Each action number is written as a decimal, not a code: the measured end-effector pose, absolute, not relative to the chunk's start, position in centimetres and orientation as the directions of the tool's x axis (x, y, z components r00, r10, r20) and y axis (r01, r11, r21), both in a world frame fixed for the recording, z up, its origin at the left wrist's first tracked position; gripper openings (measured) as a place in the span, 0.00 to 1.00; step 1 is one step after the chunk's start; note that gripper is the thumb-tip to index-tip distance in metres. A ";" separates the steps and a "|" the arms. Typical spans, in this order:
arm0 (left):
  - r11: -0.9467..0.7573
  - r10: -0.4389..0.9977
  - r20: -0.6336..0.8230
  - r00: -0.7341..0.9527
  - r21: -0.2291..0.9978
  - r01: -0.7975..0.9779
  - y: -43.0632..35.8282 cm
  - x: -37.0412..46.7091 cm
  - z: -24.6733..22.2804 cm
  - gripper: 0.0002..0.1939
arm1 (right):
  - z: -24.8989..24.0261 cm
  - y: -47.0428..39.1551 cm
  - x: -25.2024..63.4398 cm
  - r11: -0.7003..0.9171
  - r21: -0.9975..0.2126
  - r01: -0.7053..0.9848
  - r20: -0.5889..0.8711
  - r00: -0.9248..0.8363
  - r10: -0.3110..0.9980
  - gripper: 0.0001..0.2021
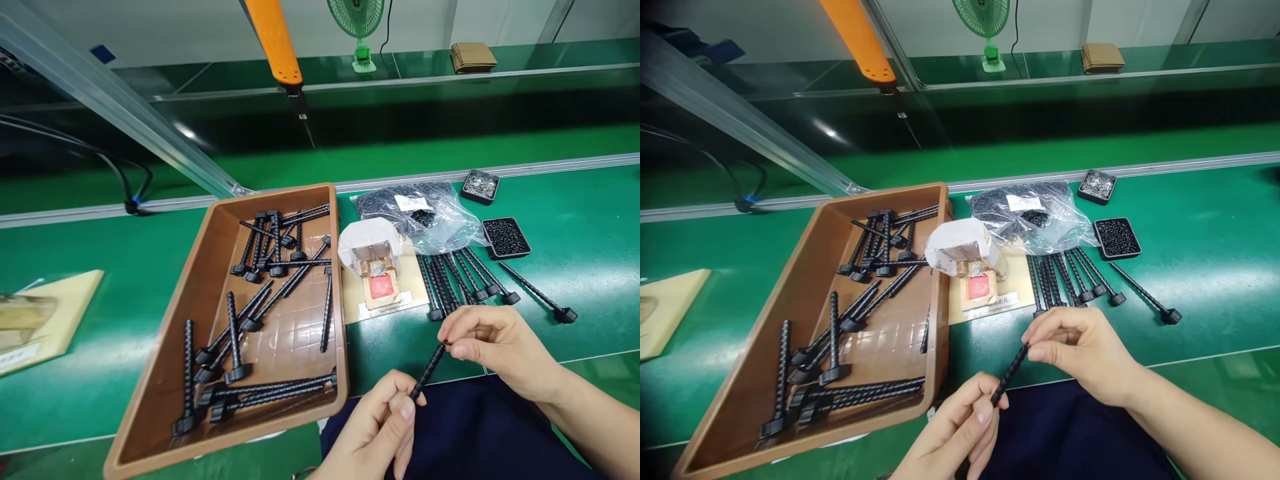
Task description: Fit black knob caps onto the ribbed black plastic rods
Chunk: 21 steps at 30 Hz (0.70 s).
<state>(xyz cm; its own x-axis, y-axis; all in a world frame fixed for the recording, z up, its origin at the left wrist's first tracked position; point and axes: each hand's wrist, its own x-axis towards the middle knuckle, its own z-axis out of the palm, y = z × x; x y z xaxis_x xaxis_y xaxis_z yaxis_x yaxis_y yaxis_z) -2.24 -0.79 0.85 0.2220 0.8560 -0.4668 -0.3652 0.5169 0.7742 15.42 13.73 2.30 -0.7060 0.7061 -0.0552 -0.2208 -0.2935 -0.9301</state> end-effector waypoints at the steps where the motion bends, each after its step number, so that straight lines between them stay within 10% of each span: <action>1: 0.522 0.853 -0.469 0.231 0.780 -0.346 -0.7 -2.2 1.0 0.26 | 2.2 13.3 15.6 -0.300 -0.925 -0.234 -0.054 -0.699 0.713 0.08; 21: 0.634 0.758 -0.535 0.374 0.738 -0.231 -1.3 -2.8 1.5 0.27 | 2.2 14.0 17.5 -0.328 -0.934 -0.141 -0.011 -0.907 0.420 0.10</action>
